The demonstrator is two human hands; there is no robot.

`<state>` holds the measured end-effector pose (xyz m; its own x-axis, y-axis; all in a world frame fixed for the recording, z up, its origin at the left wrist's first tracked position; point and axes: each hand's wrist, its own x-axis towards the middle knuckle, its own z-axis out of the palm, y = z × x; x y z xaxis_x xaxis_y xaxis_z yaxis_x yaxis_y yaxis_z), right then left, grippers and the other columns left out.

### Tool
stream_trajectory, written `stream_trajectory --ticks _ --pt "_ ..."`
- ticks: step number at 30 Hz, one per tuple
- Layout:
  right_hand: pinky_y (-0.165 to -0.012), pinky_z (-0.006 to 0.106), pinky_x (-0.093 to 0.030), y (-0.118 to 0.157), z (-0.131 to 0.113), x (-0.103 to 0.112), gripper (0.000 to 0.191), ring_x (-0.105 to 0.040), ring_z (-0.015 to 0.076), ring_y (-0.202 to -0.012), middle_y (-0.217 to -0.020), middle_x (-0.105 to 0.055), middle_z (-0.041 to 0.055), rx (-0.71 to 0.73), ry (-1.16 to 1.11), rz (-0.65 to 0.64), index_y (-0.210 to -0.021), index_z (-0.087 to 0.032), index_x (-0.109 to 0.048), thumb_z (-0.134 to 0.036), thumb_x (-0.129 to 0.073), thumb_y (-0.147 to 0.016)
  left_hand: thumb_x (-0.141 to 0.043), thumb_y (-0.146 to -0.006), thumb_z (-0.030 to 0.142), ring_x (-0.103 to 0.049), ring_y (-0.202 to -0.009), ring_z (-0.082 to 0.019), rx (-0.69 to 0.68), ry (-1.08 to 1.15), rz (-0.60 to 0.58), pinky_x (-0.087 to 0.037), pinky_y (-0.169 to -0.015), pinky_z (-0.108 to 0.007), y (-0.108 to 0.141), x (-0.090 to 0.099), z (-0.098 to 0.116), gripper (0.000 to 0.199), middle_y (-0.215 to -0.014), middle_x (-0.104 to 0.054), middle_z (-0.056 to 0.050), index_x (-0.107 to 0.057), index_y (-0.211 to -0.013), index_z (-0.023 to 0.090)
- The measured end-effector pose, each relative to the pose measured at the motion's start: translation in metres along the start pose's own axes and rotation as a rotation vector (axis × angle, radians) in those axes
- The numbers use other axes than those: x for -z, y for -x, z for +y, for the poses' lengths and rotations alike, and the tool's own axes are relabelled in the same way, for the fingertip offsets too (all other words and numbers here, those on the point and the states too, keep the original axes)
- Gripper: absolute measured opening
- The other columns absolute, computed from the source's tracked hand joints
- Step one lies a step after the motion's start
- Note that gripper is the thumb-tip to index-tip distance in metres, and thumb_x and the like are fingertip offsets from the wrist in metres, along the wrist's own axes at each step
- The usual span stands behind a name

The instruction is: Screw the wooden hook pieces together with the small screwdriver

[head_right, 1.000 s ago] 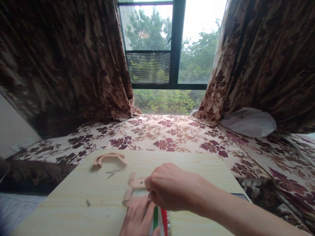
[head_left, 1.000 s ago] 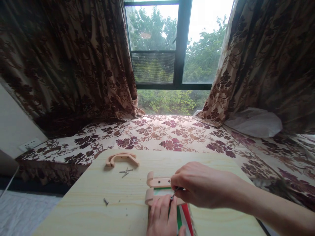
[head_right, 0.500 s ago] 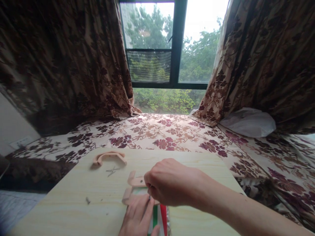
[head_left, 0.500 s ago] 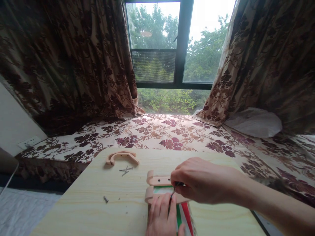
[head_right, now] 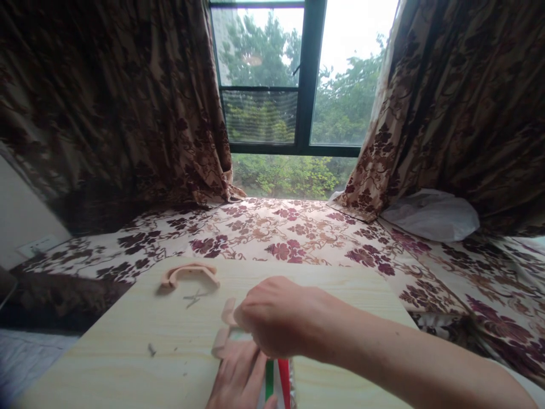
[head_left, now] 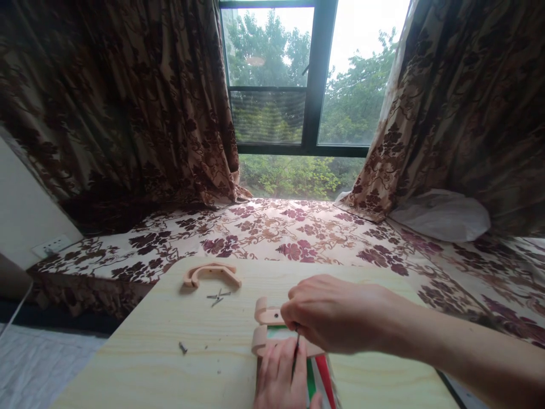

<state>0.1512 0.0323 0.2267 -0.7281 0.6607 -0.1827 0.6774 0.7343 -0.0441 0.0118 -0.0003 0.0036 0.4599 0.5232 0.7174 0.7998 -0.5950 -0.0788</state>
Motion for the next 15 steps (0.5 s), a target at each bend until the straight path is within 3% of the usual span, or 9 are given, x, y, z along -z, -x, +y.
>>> stream_trajectory --ticks 7,15 --pt "-0.049 0.026 -0.023 -0.0051 -0.0035 0.0033 0.014 -0.051 0.0129 -0.057 -0.068 -0.064 0.0043 -0.019 0.037 0.013 -0.079 -0.017 -0.061 -0.012 -0.048 -0.083 -0.055 -0.077 0.031 -0.063 -0.100 -0.027 -0.014 0.010 -0.021 -0.047 -0.090 -0.039 -0.0010 0.0048 -0.0020 0.044 -0.106 -0.069 -0.008 -0.058 -0.117 0.017" --pt "-0.049 0.025 -0.023 -0.0006 0.0004 -0.0034 0.013 -0.054 0.0134 -0.063 -0.075 -0.067 0.0069 -0.017 0.021 0.041 -0.083 -0.016 -0.061 -0.009 -0.053 -0.077 -0.054 -0.074 0.028 -0.062 -0.101 -0.026 -0.005 0.018 -0.022 -0.048 -0.089 -0.039 0.0006 0.0027 -0.0022 0.046 -0.108 -0.068 -0.008 -0.057 -0.119 0.018"
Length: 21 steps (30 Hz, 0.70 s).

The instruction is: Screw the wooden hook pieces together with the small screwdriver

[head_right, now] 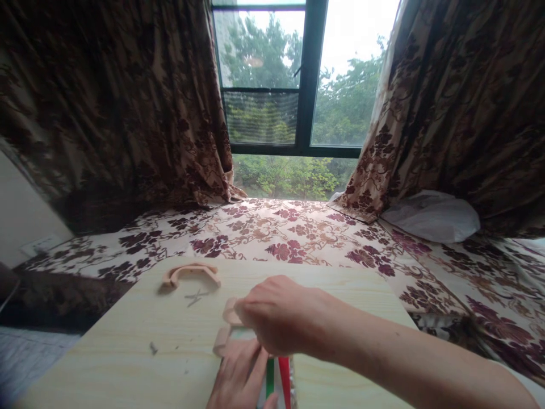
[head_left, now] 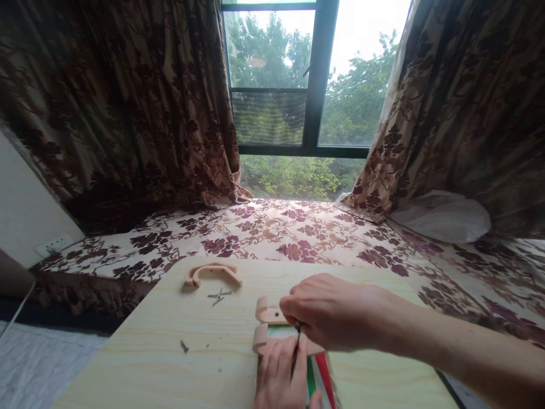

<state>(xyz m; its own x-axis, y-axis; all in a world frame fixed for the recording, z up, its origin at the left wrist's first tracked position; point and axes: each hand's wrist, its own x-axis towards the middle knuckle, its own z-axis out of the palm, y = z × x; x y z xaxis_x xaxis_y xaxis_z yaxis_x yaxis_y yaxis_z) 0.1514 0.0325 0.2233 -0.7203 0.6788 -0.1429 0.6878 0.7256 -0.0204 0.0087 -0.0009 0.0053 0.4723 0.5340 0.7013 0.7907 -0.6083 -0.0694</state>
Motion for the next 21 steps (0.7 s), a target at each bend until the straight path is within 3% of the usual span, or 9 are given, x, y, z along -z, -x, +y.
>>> stream_trajectory --ticks 8,12,16,21 --pt "-0.045 0.027 -0.018 0.000 -0.003 0.005 0.011 -0.054 0.0136 -0.054 -0.069 -0.068 0.0076 -0.129 0.049 -0.038 -0.082 -0.016 -0.064 -0.017 -0.054 -0.077 -0.057 -0.070 0.025 -0.063 -0.099 -0.028 0.019 -0.026 -0.007 -0.048 -0.087 -0.040 -0.002 0.002 0.003 0.049 -0.108 -0.068 -0.008 -0.057 -0.119 0.019" --pt "-0.048 0.026 -0.023 0.003 -0.003 0.012 0.014 -0.059 0.0150 -0.064 -0.077 -0.069 0.0082 -0.082 0.046 -0.022 -0.088 -0.015 -0.065 -0.013 -0.056 -0.077 -0.056 -0.072 0.027 -0.063 -0.097 -0.027 0.006 -0.036 0.001 -0.048 -0.086 -0.040 -0.002 -0.001 0.003 0.045 -0.106 -0.068 -0.008 -0.059 -0.115 0.017" --pt "-0.049 0.026 -0.025 0.003 0.001 0.009 0.012 -0.058 0.0136 -0.063 -0.075 -0.068 0.0070 -0.019 0.067 -0.036 -0.077 -0.014 -0.064 -0.010 -0.054 -0.080 -0.054 -0.076 0.030 -0.063 -0.095 -0.026 -0.028 -0.049 0.012 -0.047 -0.085 -0.040 -0.003 0.001 -0.001 0.041 -0.104 -0.069 -0.009 -0.060 -0.114 0.016" --pt "-0.047 0.027 -0.020 0.002 0.000 0.004 0.012 -0.057 0.0137 -0.059 -0.071 -0.068 0.0077 -0.076 0.057 -0.057 -0.074 -0.014 -0.064 -0.013 -0.053 -0.080 -0.053 -0.079 0.034 -0.064 -0.093 -0.023 -0.151 -0.079 0.016 -0.048 -0.082 -0.036 -0.006 0.007 -0.012 0.041 -0.104 -0.069 -0.007 -0.059 -0.115 0.015"
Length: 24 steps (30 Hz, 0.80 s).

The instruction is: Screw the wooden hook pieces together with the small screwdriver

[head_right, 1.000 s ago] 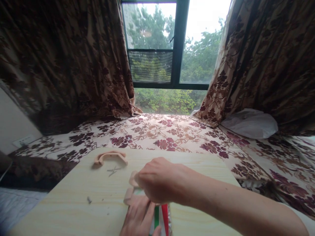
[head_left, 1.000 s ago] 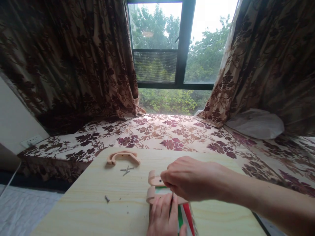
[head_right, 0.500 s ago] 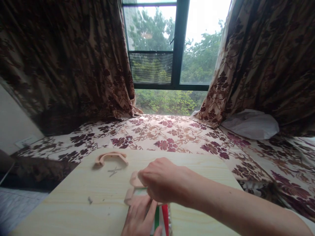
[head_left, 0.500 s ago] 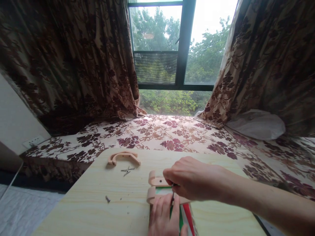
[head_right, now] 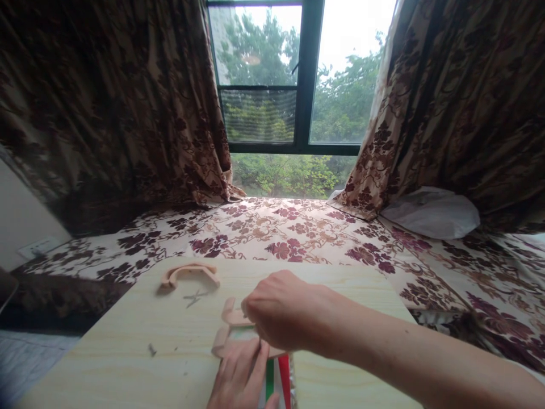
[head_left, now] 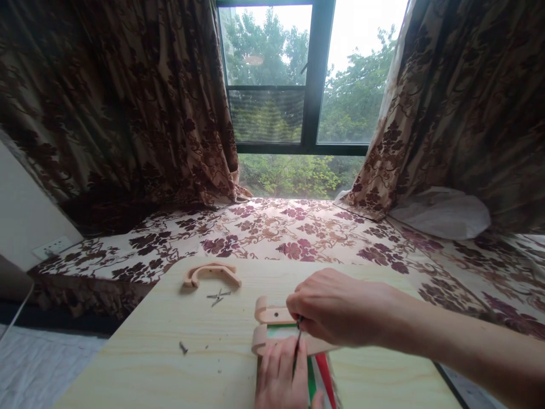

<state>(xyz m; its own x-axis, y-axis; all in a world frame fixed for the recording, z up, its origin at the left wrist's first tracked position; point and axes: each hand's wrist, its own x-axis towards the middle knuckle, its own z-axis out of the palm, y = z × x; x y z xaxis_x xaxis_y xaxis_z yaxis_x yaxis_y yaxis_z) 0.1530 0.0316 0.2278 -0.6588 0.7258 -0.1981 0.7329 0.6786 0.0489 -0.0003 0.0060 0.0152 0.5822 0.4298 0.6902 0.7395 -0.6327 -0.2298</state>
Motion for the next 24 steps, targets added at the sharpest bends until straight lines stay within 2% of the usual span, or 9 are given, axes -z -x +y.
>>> stream_trajectory --ticks 2,4,7,10,13,17,20,24 --pt "-0.046 0.028 -0.018 0.002 -0.001 0.003 0.012 -0.056 0.0134 -0.056 -0.069 -0.068 0.0079 -0.034 0.009 -0.023 -0.074 -0.014 -0.064 -0.014 -0.053 -0.080 -0.054 -0.078 0.035 -0.064 -0.093 -0.022 -0.036 0.002 0.013 -0.048 -0.081 -0.034 -0.001 -0.002 0.000 0.041 -0.104 -0.070 -0.007 -0.059 -0.114 0.015" --pt "-0.047 0.027 -0.018 0.003 -0.003 0.006 0.010 -0.055 0.0131 -0.057 -0.072 -0.069 0.0076 -0.028 0.006 -0.007 -0.078 -0.014 -0.064 -0.014 -0.055 -0.079 -0.052 -0.079 0.036 -0.064 -0.091 -0.022 -0.002 0.009 0.054 -0.048 -0.080 -0.035 -0.002 -0.007 0.005 0.039 -0.101 -0.070 -0.007 -0.060 -0.111 0.016" --pt "-0.047 0.026 -0.020 0.004 -0.003 0.009 0.011 -0.056 0.0127 -0.059 -0.075 -0.069 0.0066 0.039 0.005 0.036 -0.079 -0.015 -0.064 -0.010 -0.055 -0.077 -0.045 -0.081 0.040 -0.064 -0.086 -0.027 0.247 0.006 0.233 -0.046 -0.081 -0.043 -0.003 -0.014 0.016 0.035 -0.089 -0.070 -0.010 -0.063 -0.098 0.017" --pt "-0.046 0.026 -0.021 0.002 -0.003 0.008 0.014 -0.055 0.0123 -0.057 -0.071 -0.068 0.0073 0.064 0.028 0.011 -0.073 -0.014 -0.063 -0.009 -0.051 -0.080 -0.048 -0.079 0.037 -0.063 -0.092 -0.026 0.181 0.032 0.111 -0.045 -0.085 -0.041 -0.002 -0.014 0.019 0.037 -0.098 -0.070 -0.009 -0.061 -0.107 0.016" --pt "-0.045 0.027 -0.020 -0.001 -0.004 0.006 0.013 -0.055 0.0130 -0.054 -0.069 -0.069 0.0085 0.016 0.053 -0.036 -0.073 -0.013 -0.063 -0.011 -0.051 -0.079 -0.051 -0.078 0.032 -0.062 -0.095 -0.025 0.127 0.041 0.027 -0.045 -0.086 -0.039 0.000 -0.008 0.014 0.040 -0.102 -0.069 -0.009 -0.059 -0.113 0.016" --pt "-0.044 0.027 -0.020 -0.001 -0.005 0.008 0.012 -0.057 0.0147 -0.053 -0.069 -0.069 0.0092 -0.031 0.074 -0.038 -0.076 -0.013 -0.064 -0.015 -0.052 -0.078 -0.053 -0.075 0.031 -0.063 -0.095 -0.026 0.138 0.026 0.007 -0.047 -0.086 -0.039 0.002 -0.006 0.011 0.041 -0.103 -0.069 -0.008 -0.059 -0.114 0.017" --pt "-0.045 0.026 -0.020 0.001 -0.005 0.011 0.012 -0.059 0.0145 -0.057 -0.073 -0.070 0.0089 0.011 0.064 -0.009 -0.079 -0.014 -0.064 -0.011 -0.053 -0.075 -0.055 -0.074 0.031 -0.063 -0.095 -0.026 0.145 0.006 0.003 -0.047 -0.086 -0.039 0.002 -0.007 0.012 0.041 -0.104 -0.070 -0.008 -0.060 -0.113 0.018" --pt "-0.045 0.026 -0.022 0.000 -0.004 0.011 0.013 -0.058 0.0142 -0.058 -0.072 -0.069 0.0089 0.037 0.064 -0.064 -0.076 -0.013 -0.064 -0.009 -0.052 -0.077 -0.055 -0.073 0.031 -0.063 -0.094 -0.026 0.128 0.010 -0.006 -0.048 -0.085 -0.039 0.002 -0.007 0.012 0.042 -0.103 -0.070 -0.008 -0.061 -0.112 0.017"
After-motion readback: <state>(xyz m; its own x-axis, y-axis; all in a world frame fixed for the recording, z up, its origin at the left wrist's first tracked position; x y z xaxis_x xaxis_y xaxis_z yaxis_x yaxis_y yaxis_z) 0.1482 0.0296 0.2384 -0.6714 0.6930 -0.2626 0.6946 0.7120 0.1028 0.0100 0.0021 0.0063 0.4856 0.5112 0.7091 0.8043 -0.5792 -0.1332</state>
